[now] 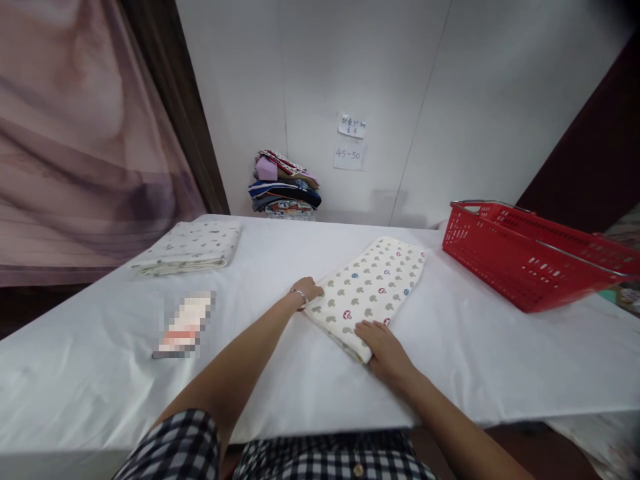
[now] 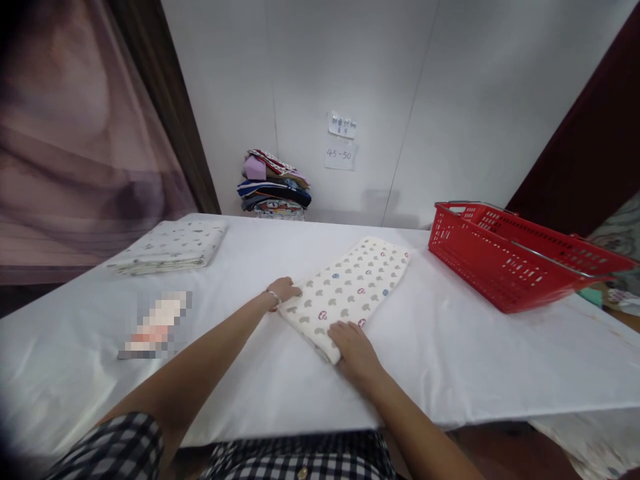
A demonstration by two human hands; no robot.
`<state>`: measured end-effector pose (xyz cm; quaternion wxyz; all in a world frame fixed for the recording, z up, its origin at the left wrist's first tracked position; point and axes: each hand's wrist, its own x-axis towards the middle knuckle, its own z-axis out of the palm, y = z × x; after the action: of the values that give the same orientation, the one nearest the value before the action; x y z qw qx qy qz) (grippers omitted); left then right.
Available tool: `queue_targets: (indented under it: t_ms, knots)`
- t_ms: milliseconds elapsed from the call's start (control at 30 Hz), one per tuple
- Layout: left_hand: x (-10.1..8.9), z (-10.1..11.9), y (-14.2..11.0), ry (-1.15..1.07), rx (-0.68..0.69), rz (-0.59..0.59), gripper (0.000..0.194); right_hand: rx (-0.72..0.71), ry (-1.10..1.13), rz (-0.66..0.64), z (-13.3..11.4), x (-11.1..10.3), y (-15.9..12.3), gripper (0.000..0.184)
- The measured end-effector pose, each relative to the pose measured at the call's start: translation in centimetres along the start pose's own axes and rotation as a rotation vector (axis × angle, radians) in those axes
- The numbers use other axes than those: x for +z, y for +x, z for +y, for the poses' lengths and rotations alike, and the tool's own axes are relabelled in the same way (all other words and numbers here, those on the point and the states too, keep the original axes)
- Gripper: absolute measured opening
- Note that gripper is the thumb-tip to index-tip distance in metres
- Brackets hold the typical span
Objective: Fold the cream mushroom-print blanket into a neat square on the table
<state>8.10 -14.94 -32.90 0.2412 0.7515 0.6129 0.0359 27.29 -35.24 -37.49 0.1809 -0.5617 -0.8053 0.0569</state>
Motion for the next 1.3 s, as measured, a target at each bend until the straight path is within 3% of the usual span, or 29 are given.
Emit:
queue_targets:
  t_ms: [100,200,333,433,533,667,833,900,1000,1067,1133,1300]
  knots:
    - [-0.5,-1.1,-2.0,-0.018,0.012,0.003,0.031,-0.050,0.133,0.097,-0.1,0.3,-1.2,0.044]
    - [-0.3,-3.8,-4.9,-0.062,0.023,0.008,0.029,-0.088,0.256,0.130,-0.7,0.9,-2.7,0.042]
    - [0.6,-7.7,-9.3,-0.361,0.028,0.010,0.039,-0.094,0.427,0.103,-2.3,1.0,-4.4,0.044]
    - [0.9,-8.8,-12.1,-0.592,-0.007,-0.054,0.045,-0.026,0.606,0.030,-3.5,-0.7,-5.0,0.039]
    - [0.7,-8.6,-13.8,-0.700,-0.018,-0.108,0.057,0.104,0.798,-0.065,-4.4,-3.3,-5.1,0.032]
    - [0.3,-8.0,-14.2,-0.713,-0.020,-0.271,0.065,0.225,0.936,-0.100,-5.1,-5.5,-5.5,0.031]
    - [0.4,-8.0,-13.0,-0.707,0.025,-0.308,0.057,0.296,0.963,-0.033,-5.0,-4.8,-6.6,0.032]
    - [0.5,-7.9,-12.6,-0.710,0.044,-0.316,0.056,0.215,0.891,-0.031,-4.7,-3.9,-6.9,0.034]
    - [0.5,-8.0,-12.2,-0.694,0.045,-0.310,0.056,-0.062,0.716,-0.009,-4.3,-2.6,-7.0,0.038]
    - [0.5,-8.2,-12.0,-0.671,0.035,-0.279,0.055,-0.156,0.635,0.014,-4.2,-2.1,-6.9,0.040]
    - [0.6,-8.5,-11.9,-0.651,0.047,-0.235,0.053,-0.110,0.633,0.004,-4.4,-2.2,-6.9,0.041]
    - [0.6,-8.8,-12.3,-0.560,0.128,-0.152,0.045,0.190,0.799,-0.066,-5.2,-4.2,-6.4,0.034]
